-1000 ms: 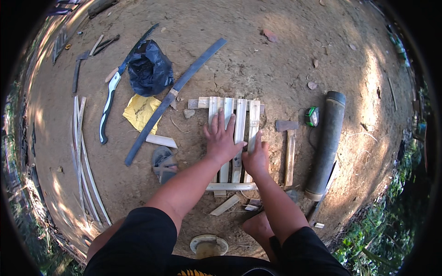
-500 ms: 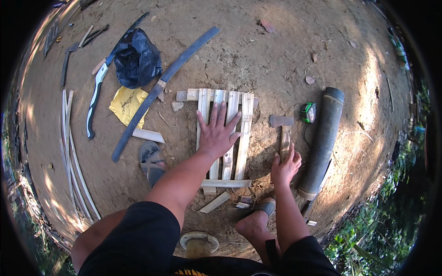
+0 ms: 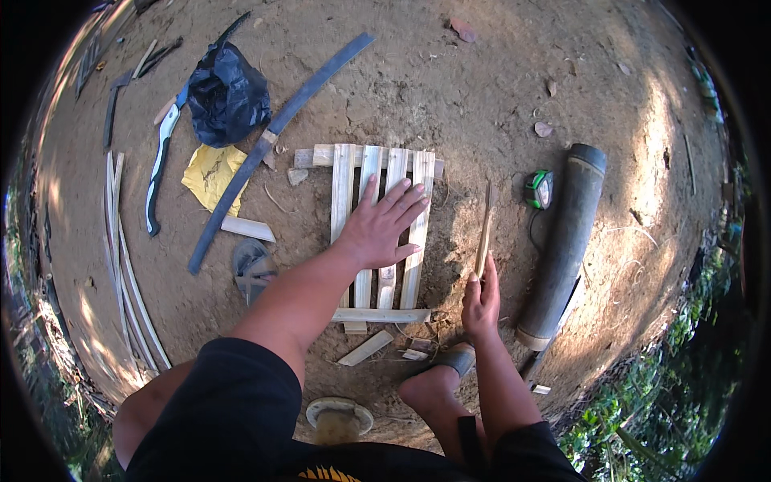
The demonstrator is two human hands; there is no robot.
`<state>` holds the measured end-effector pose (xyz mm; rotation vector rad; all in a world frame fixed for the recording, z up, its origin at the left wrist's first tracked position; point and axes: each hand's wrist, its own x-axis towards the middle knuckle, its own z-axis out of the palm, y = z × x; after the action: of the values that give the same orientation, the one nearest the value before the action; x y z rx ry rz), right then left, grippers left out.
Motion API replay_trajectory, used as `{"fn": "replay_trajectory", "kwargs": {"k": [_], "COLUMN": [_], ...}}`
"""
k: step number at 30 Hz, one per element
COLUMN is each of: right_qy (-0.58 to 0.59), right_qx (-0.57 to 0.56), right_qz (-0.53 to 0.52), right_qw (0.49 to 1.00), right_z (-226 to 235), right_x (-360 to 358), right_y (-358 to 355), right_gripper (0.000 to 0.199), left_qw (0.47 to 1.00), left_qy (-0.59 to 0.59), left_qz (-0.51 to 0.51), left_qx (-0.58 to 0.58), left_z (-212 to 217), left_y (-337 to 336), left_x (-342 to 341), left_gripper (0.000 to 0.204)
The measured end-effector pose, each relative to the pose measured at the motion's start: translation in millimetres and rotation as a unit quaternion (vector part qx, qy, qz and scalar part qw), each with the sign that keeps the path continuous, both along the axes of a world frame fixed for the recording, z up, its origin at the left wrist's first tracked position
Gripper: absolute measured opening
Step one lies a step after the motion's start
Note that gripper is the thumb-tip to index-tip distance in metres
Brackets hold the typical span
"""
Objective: The person measures, assembles, and secures bamboo slats and wood frames using a measuring tape, an axe, and small pins while working on the ground outdoors.
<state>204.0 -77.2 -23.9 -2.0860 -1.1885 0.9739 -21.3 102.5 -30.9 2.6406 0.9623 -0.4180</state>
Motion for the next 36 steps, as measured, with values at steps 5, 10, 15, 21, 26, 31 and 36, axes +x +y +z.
{"fn": "replay_trajectory", "kwargs": {"k": [5, 10, 15, 21, 26, 31, 36], "right_qy": [0.156, -0.023, -0.104, -0.06, -0.107, -0.145, -0.2], "right_qx": [-0.012, -0.058, 0.113, -0.037, 0.075, 0.129, -0.019], "right_qz": [-0.011, 0.061, 0.095, 0.145, 0.142, 0.228, 0.21], "right_qw": [0.988, 0.996, 0.984, 0.987, 0.981, 0.954, 0.957], "right_z": [18, 21, 13, 15, 33, 57, 37], "right_x": [-21, -22, -22, -7, -10, -17, 5], "right_y": [47, 91, 87, 103, 87, 95, 99], "right_gripper": [0.052, 0.05, 0.048, 0.05, 0.051, 0.053, 0.055], "left_qw": [1.0, 1.0, 1.0, 1.0, 0.999, 0.999, 1.0], "left_qy": [0.0, 0.009, -0.018, -0.016, -0.046, 0.019, -0.027], "left_qz": [0.004, 0.008, 0.009, 0.007, 0.011, 0.002, 0.006], "left_qx": [-0.015, -0.014, 0.001, -0.005, -0.003, -0.033, -0.011], "left_z": [0, 2, -3, -2, -7, 9, -5], "left_y": [2, 0, 0, 2, -1, 4, 2], "left_x": [5, 0, 1, 3, -1, 2, 0], "left_gripper": [0.085, 0.086, 0.086, 0.086, 0.087, 0.087, 0.088]}}
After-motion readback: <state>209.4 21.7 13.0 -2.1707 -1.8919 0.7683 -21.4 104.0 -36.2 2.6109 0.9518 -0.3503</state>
